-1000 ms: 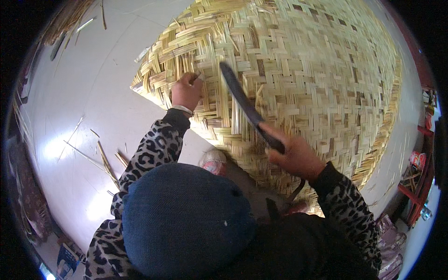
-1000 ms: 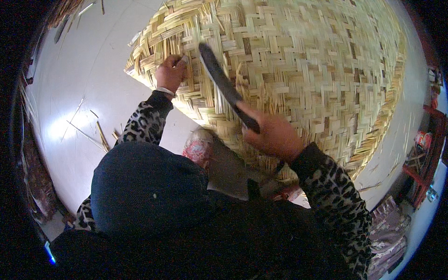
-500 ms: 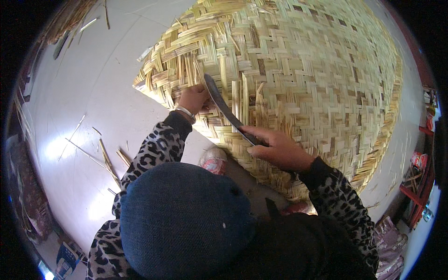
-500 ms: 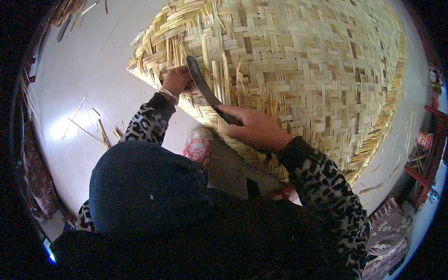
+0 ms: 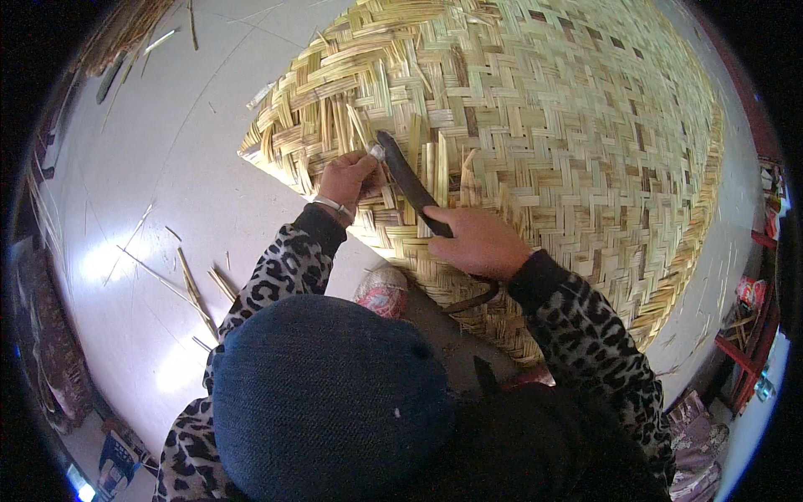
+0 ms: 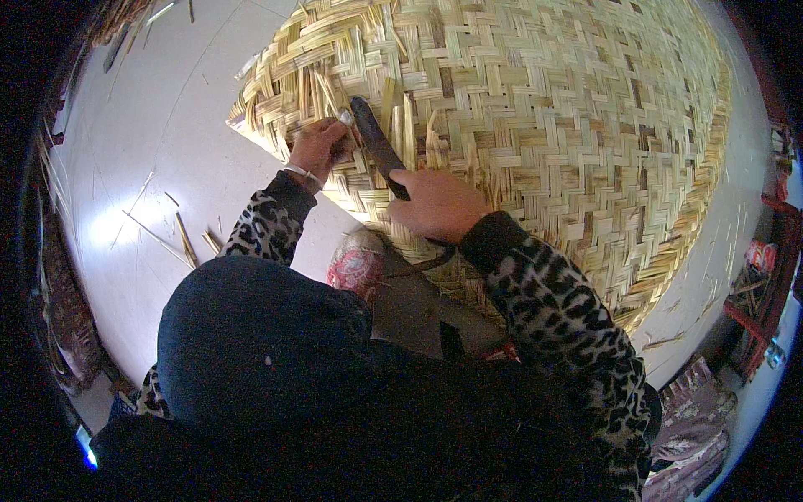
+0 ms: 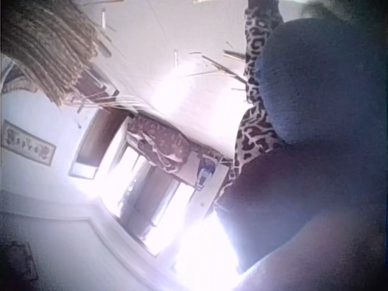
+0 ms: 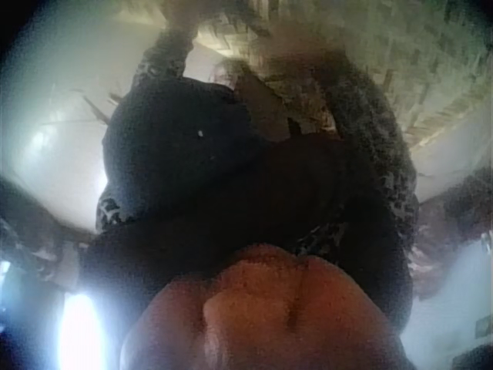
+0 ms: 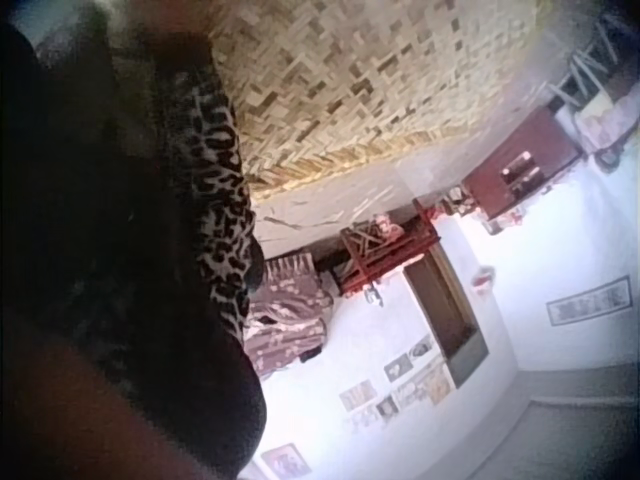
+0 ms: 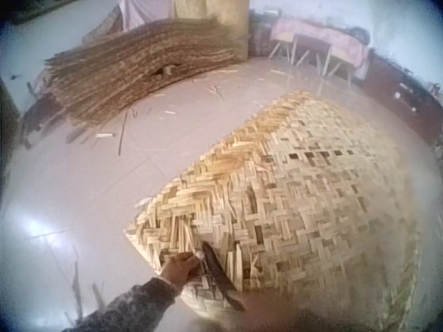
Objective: The person uses a curved knife to trim and adjust the edges of a large woven basket. They repeatedly tap and cut the woven material to refine the basket's shape and remove excess strands.
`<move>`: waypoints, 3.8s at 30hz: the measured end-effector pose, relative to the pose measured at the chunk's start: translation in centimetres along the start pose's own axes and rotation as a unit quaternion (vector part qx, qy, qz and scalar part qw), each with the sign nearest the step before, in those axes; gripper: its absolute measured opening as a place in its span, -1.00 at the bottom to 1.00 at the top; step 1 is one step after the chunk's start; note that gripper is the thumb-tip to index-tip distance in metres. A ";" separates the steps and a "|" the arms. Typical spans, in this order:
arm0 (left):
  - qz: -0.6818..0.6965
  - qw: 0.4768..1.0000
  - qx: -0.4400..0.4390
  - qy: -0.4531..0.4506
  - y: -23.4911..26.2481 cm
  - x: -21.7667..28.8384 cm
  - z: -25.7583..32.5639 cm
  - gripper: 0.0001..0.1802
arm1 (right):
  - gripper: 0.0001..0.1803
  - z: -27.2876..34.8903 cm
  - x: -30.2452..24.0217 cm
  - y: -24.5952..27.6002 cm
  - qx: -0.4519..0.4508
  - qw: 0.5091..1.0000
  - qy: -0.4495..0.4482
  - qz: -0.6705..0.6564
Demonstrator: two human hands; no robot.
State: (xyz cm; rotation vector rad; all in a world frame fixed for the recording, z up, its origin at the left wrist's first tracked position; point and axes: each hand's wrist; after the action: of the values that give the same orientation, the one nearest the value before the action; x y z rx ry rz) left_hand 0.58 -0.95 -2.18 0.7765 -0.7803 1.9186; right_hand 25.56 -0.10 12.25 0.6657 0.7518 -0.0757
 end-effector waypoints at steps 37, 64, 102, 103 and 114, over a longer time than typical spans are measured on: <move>-0.018 0.999 0.044 0.020 -1.1 1.2 1.1 -0.76 | -0.30 -0.9 -0.4 -0.6 -0.008 1.000 -0.020 -0.010; -0.648 0.668 -0.118 -0.346 -0.5 2.2 -2.2 -0.73 | -0.38 -3.1 0.2 -5.7 0.127 0.983 -0.027 0.128; -0.134 0.991 -0.010 0.031 -0.6 0.2 0.4 -0.79 | -0.32 2.2 2.5 -0.8 0.027 0.993 0.015 -0.110; -0.114 0.993 -0.017 0.038 -0.7 0.4 0.7 -0.80 | -0.32 2.3 2.4 -0.8 0.004 0.997 -0.007 -0.081; -0.093 0.994 0.018 0.057 -2.4 1.5 2.4 -0.81 | -0.44 0.7 1.5 -2.4 0.094 0.993 0.056 -0.050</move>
State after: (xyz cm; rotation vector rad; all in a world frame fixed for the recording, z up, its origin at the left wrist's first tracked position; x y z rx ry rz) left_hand 2.63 -1.12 0.90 0.7284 -0.5850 1.7953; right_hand 26.39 -2.13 10.39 0.8170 0.8926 -0.2044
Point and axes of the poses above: each hand's wrist, its own z-axis away from the middle knuckle, its own y-axis out of the back of the hand, x = y × z, and after that the axes turned 5 degrees about x, right-handed
